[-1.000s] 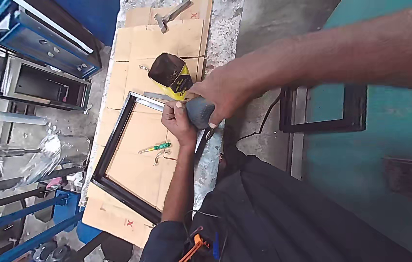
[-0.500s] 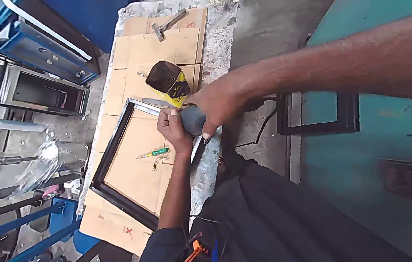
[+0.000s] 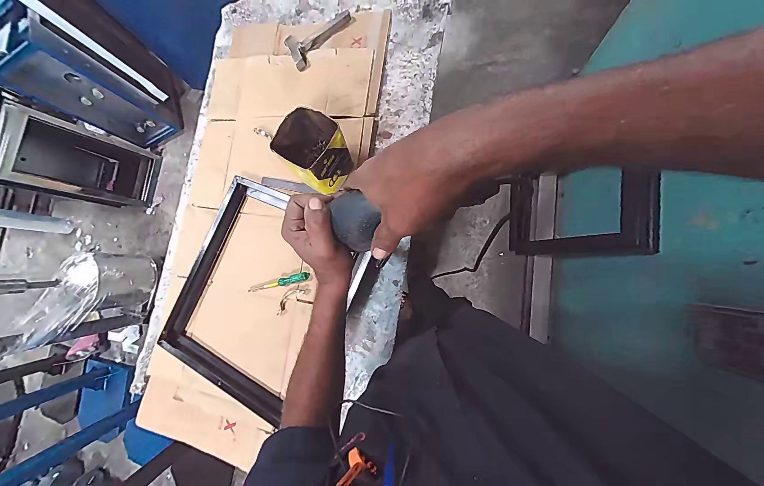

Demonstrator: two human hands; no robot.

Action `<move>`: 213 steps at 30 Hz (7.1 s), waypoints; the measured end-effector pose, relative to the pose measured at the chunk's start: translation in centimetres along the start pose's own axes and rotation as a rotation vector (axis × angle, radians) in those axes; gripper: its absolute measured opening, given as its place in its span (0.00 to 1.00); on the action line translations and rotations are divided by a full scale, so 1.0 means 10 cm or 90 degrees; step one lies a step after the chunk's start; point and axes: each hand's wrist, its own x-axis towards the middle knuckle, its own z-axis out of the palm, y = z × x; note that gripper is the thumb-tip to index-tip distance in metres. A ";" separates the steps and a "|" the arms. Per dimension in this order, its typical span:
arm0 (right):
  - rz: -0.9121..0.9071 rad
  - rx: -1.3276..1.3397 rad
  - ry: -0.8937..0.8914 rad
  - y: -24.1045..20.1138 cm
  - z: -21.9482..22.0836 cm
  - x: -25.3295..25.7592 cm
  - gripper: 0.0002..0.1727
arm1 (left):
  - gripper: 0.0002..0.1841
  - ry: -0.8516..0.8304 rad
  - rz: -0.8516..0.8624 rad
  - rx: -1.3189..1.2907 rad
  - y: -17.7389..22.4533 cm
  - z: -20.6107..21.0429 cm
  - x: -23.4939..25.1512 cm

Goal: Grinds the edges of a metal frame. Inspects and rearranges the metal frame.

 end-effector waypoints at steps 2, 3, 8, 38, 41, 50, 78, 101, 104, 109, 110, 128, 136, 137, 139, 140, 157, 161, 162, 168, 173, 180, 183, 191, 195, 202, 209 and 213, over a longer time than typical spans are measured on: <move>-0.006 -0.015 0.005 -0.01 -0.01 -0.02 0.39 | 0.17 -0.003 0.001 0.016 0.02 0.00 0.00; -0.005 -0.021 0.006 -0.01 -0.01 -0.03 0.39 | 0.17 -0.004 0.003 0.020 0.04 0.00 0.00; 0.000 -0.012 0.010 -0.02 -0.03 -0.07 0.37 | 0.17 -0.017 0.014 0.020 0.08 0.00 0.02; -0.019 -0.040 -0.068 -0.91 0.43 -0.29 0.27 | 0.16 0.045 0.005 0.110 0.89 -0.70 -0.69; -0.025 -0.056 -0.073 -0.94 0.47 -0.28 0.28 | 0.17 0.050 0.002 0.110 0.89 -0.75 -0.76; -0.044 -0.063 -0.077 -0.93 0.53 -0.21 0.28 | 0.17 0.052 0.004 0.112 0.82 -0.79 -0.81; -0.041 -0.166 -0.038 -0.95 0.70 0.01 0.24 | 0.17 0.145 0.060 0.158 0.66 -0.77 -1.01; -0.077 -0.183 -0.021 -0.38 1.33 1.66 0.43 | 0.19 0.155 0.037 0.151 0.60 -0.84 -0.91; -0.063 -0.178 -0.037 -0.37 1.33 1.67 0.44 | 0.19 0.152 0.038 0.161 0.59 -0.83 -0.91; -0.073 -0.186 -0.036 -0.36 1.32 1.68 0.46 | 0.19 0.149 0.028 0.163 0.58 -0.86 -0.93; -0.080 -0.179 -0.030 -0.35 1.32 1.65 0.45 | 0.19 0.148 0.024 0.159 0.58 -0.86 -0.93; -0.156 -0.224 0.038 -0.88 0.79 0.10 0.24 | 0.19 0.174 0.037 0.175 0.52 -0.87 -0.95; -0.322 -0.351 0.181 -0.86 0.84 -0.07 0.15 | 0.19 0.217 0.051 0.187 0.51 -0.87 -0.98; -0.342 -0.364 0.208 -0.83 0.86 -0.07 0.14 | 0.19 0.214 0.050 0.185 0.51 -0.88 -0.97; -0.354 -0.377 0.230 -0.80 0.88 -0.06 0.14 | 0.19 0.212 0.046 0.175 0.50 -0.88 -0.95; -0.346 -0.376 0.232 -0.79 0.89 -0.06 0.14 | 0.19 0.210 0.044 0.171 0.50 -0.87 -0.94; -0.066 -0.038 -0.099 -0.94 0.77 0.17 0.34 | 0.19 0.187 0.031 0.121 0.55 -0.88 -0.95; -0.244 -0.017 -0.064 -0.55 0.95 0.49 0.34 | 0.20 0.185 0.025 0.118 0.55 -0.90 -0.94; -0.393 0.045 0.052 -0.21 1.26 0.91 0.37 | 0.20 0.182 0.025 0.118 0.55 -0.90 -0.94; -0.249 -0.046 -0.055 -0.12 1.40 1.45 0.43 | 0.20 0.174 0.027 0.117 0.56 -0.91 -0.93; -0.436 0.031 0.086 -0.12 1.38 1.18 0.37 | 0.19 0.170 0.027 0.106 0.60 -0.92 -0.90; -0.321 -0.015 0.010 -0.15 1.43 1.41 0.38 | 0.18 0.166 0.020 0.089 0.66 -0.89 -0.86; -0.244 -0.052 -0.069 -0.16 1.40 1.57 0.41 | 0.18 0.165 0.018 0.085 0.67 -0.89 -0.85; -0.265 -0.037 -0.054 -0.17 1.36 1.52 0.38 | 0.17 0.161 0.024 0.071 0.76 -0.86 -0.79; -0.344 -0.018 -0.028 -0.06 1.29 1.42 0.36 | 0.17 0.151 0.025 0.072 0.75 -0.86 -0.78; -0.372 -0.020 0.017 0.05 1.26 1.35 0.35 | 0.18 0.138 0.027 0.095 0.80 -0.84 -0.76; -0.178 -0.047 0.005 -0.84 0.44 -0.30 0.24 | 0.18 0.106 0.085 0.079 1.02 -0.82 -0.59; -0.163 -0.012 0.066 -0.71 0.61 -0.42 0.24 | 0.20 0.095 0.131 0.115 1.01 -0.82 -0.58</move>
